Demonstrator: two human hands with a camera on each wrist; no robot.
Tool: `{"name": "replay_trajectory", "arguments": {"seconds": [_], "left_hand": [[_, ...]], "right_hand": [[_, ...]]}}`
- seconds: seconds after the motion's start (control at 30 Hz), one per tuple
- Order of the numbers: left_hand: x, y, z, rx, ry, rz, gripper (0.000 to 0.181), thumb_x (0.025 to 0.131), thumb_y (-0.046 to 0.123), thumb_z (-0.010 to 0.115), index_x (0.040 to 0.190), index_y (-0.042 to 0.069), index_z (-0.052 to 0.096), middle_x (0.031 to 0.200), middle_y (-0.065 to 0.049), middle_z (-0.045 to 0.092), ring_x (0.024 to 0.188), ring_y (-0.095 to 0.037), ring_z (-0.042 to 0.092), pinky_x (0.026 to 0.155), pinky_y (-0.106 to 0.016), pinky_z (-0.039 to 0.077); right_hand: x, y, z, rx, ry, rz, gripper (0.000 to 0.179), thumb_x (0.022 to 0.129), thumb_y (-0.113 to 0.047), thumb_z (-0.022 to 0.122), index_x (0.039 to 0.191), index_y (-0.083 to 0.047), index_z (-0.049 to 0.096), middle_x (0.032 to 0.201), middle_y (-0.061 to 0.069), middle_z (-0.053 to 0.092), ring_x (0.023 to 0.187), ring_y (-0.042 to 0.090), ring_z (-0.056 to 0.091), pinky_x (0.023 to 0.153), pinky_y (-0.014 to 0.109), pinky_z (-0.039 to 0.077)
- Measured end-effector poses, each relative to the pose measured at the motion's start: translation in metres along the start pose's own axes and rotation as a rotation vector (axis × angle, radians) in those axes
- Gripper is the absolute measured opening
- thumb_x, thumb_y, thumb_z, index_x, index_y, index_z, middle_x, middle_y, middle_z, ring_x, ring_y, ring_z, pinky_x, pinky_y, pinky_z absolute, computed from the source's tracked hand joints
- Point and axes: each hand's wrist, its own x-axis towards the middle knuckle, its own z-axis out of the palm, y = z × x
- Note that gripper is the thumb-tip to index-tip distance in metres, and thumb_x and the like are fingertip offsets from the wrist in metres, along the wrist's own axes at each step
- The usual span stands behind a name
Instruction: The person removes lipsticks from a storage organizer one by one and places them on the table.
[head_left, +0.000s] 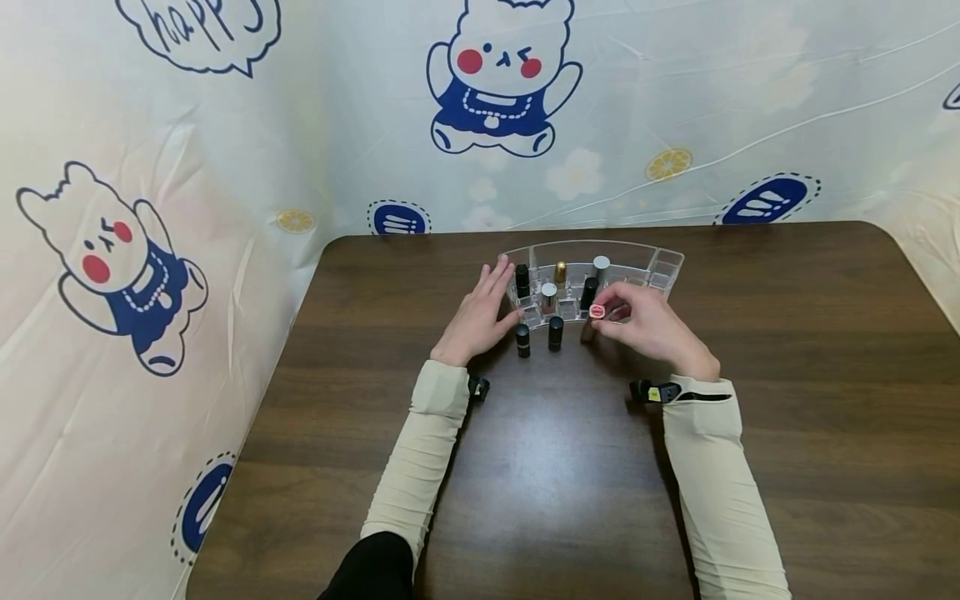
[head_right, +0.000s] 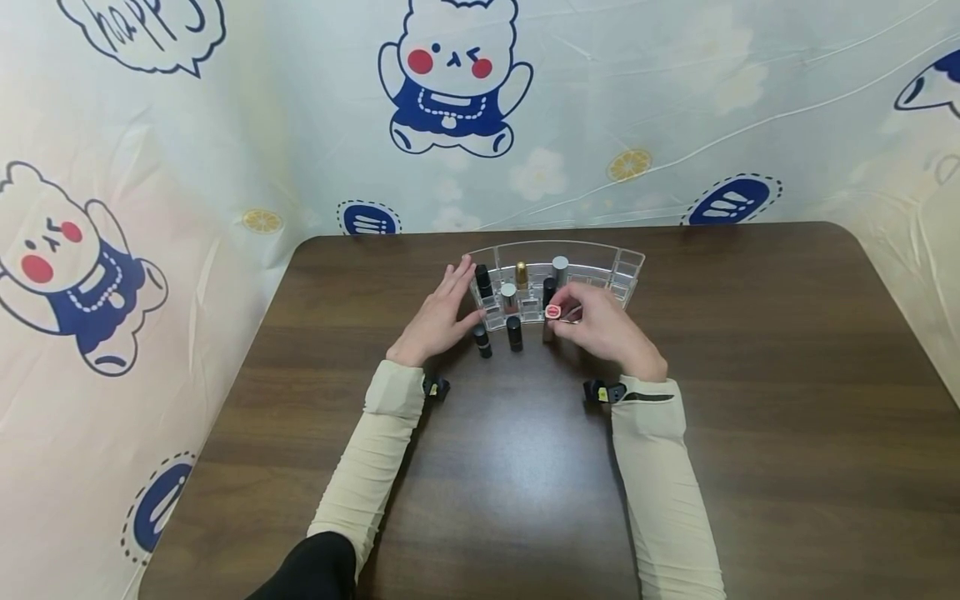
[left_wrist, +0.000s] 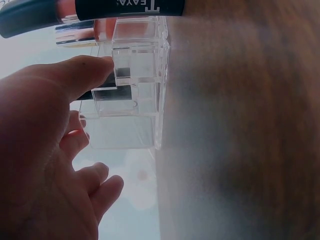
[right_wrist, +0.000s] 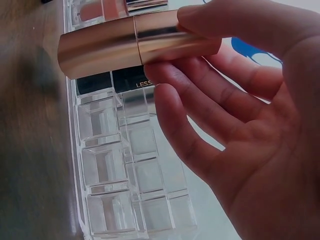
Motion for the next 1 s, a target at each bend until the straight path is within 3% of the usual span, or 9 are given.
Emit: {"name": "replay_trajectory", "arguments": {"seconds": [0.17, 0.5, 0.73, 1.0], "left_hand": [[-0.0001, -0.0001, -0.0002, -0.002, -0.002, -0.002, 0.077, 0.098, 0.041, 0.052, 0.157, 0.018, 0.009, 0.164, 0.004, -0.004, 0.152, -0.023, -0.003, 0.116, -0.057, 0.024], [0.0000, 0.0003, -0.0004, 0.004, -0.008, -0.008, 0.076, 0.099, 0.042, 0.051, 0.157, 0.018, 0.008, 0.164, 0.005, -0.004, 0.152, -0.022, -0.003, 0.115, -0.057, 0.024], [-0.0002, 0.0008, -0.0009, 0.006, -0.002, 0.001, 0.076, 0.099, 0.041, 0.052, 0.157, 0.018, 0.009, 0.165, 0.003, -0.003, 0.152, -0.027, 0.001, 0.115, -0.057, 0.025], [-0.0003, 0.0013, -0.0012, 0.003, -0.010, -0.008, 0.077, 0.098, 0.041, 0.052, 0.157, 0.018, 0.009, 0.164, 0.004, -0.004, 0.152, -0.023, -0.002, 0.115, -0.057, 0.025]], "right_hand": [[0.0008, -0.0012, 0.0010, -0.004, -0.005, -0.014, 0.016, 0.084, -0.008, 0.072, 0.099, -0.006, 0.064, 0.093, 0.008, 0.067, 0.087, 0.020, 0.064, 0.077, 0.038, 0.053], [0.0010, -0.0007, 0.0016, -0.028, -0.018, -0.014, 0.016, 0.084, -0.009, 0.072, 0.098, -0.007, 0.064, 0.092, 0.006, 0.068, 0.087, 0.019, 0.065, 0.075, 0.029, 0.051], [0.0012, -0.0009, 0.0013, -0.027, -0.026, -0.018, 0.016, 0.084, -0.008, 0.072, 0.098, -0.007, 0.064, 0.092, 0.007, 0.068, 0.087, 0.020, 0.065, 0.076, 0.035, 0.052], [0.0017, 0.0002, 0.0032, -0.028, -0.028, -0.022, 0.015, 0.085, -0.007, 0.072, 0.098, -0.006, 0.064, 0.092, 0.008, 0.069, 0.087, 0.021, 0.065, 0.078, 0.040, 0.054]]}}
